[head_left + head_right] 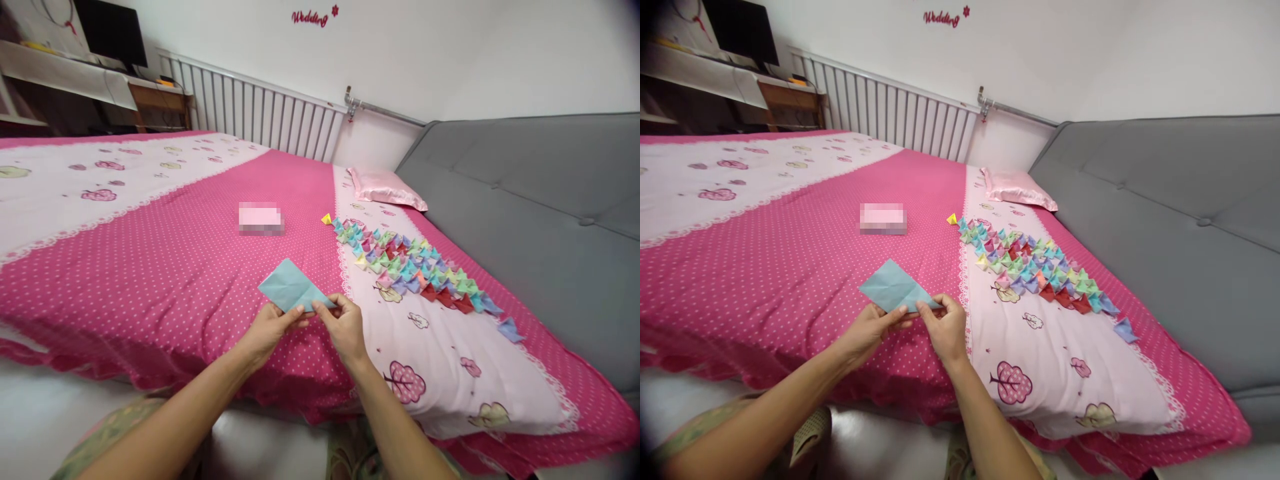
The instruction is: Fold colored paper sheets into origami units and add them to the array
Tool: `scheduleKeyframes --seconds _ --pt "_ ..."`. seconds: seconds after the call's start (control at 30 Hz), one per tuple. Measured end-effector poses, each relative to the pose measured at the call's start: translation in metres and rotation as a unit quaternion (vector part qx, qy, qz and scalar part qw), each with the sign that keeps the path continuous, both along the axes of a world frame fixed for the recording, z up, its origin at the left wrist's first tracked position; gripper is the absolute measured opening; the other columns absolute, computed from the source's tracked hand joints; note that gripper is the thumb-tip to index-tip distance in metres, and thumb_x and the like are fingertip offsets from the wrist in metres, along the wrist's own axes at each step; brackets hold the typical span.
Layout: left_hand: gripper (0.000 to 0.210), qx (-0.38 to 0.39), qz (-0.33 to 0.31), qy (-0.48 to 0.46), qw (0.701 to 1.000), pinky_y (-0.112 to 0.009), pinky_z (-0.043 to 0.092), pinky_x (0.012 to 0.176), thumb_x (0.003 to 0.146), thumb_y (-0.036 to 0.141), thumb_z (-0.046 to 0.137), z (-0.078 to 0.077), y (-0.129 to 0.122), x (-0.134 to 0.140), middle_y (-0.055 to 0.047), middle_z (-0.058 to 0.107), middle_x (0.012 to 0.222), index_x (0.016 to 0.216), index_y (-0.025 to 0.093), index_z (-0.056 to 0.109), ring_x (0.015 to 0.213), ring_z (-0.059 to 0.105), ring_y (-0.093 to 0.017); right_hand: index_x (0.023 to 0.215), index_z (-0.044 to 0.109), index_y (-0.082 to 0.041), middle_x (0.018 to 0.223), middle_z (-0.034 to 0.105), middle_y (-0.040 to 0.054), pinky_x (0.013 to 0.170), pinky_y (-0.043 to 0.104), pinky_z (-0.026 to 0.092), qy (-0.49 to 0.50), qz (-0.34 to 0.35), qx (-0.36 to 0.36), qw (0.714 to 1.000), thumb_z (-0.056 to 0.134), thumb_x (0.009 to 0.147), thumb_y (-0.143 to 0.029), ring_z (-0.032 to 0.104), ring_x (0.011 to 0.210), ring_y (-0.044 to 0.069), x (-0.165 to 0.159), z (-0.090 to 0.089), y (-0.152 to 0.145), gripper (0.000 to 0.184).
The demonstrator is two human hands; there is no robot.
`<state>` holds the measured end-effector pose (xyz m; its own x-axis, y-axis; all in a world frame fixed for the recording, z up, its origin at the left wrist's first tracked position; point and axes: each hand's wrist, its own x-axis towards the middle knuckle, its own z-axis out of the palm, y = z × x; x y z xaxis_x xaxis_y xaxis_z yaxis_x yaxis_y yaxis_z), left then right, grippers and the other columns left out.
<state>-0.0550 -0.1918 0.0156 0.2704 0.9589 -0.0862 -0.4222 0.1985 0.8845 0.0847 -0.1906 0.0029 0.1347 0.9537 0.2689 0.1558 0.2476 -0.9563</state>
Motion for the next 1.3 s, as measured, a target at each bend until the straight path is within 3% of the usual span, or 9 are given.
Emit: scheduleKeyframes --seconds 0.17,0.27,0.5,0.77,0.97,1.3 --pt "0.024 0.011 -0.016 0.009 1.0 -0.027 0.051 0.077 0.069 0.022 0.069 -0.002 0.001 -0.001 -0.012 0.069 0.099 0.091 0.014 0.068 0.087 0.065 -0.02 0.079 0.049 -0.019 0.068 0.055 -0.0035 0.058 0.022 0.044 0.076 -0.024 -0.007 0.997 0.073 0.062 -0.031 0.056 0.063 0.012 0.0 -0.002 0.004 0.032" --pt "0.026 0.01 -0.017 0.018 1.0 -0.026 0.051 0.076 0.069 0.023 0.069 -0.003 0.001 -0.003 -0.012 0.069 0.098 0.094 0.014 0.068 0.084 0.066 -0.019 0.084 0.05 -0.018 0.069 0.057 -0.0028 0.06 0.023 0.045 0.122 0.0 -0.039 0.992 0.075 0.06 -0.029 0.057 0.063 0.012 0.002 -0.002 0.005 0.036" --pt "0.026 -0.024 -0.006 0.078 0.997 -0.02 0.049 0.062 0.067 0.025 0.071 0.0 0.002 -0.006 -0.014 0.071 0.087 0.088 0.009 0.068 0.073 0.066 -0.016 0.088 0.056 -0.017 0.077 0.061 0.0002 0.064 0.024 0.046 0.17 0.02 -0.066 0.983 0.074 0.061 -0.028 0.058 0.065 0.012 0.003 0.004 0.003 0.035" --pt "0.025 -0.08 0.006 0.103 0.991 -0.02 0.046 0.056 0.063 0.028 0.074 -0.003 0.001 -0.006 -0.008 0.07 0.068 0.078 0.009 0.066 0.057 0.062 -0.011 0.089 0.057 -0.018 0.068 0.061 -0.0037 0.061 0.021 0.043 0.243 0.029 -0.074 0.967 0.074 0.062 -0.025 0.055 0.061 0.009 0.0 0.003 0.003 0.033" --pt "0.026 -0.06 0.015 0.079 0.995 -0.02 0.044 0.055 0.06 0.03 0.075 -0.008 0.004 -0.007 -0.005 0.068 0.067 0.075 0.01 0.067 0.057 0.059 -0.01 0.079 0.061 -0.015 0.073 0.066 0.0003 0.07 0.026 0.046 0.238 0.063 -0.091 0.965 0.076 0.059 -0.023 0.06 0.07 0.013 -0.009 -0.002 0.001 0.026" --pt "0.025 -0.046 0.003 0.087 0.995 -0.022 0.045 0.057 0.062 0.031 0.074 -0.01 0.005 -0.006 -0.006 0.069 0.069 0.076 0.01 0.068 0.059 0.06 -0.011 0.07 0.062 -0.015 0.061 0.063 -0.0025 0.059 0.023 0.043 0.244 0.053 -0.099 0.963 0.073 0.062 -0.024 0.056 0.057 0.011 -0.011 -0.003 0.0 0.017"
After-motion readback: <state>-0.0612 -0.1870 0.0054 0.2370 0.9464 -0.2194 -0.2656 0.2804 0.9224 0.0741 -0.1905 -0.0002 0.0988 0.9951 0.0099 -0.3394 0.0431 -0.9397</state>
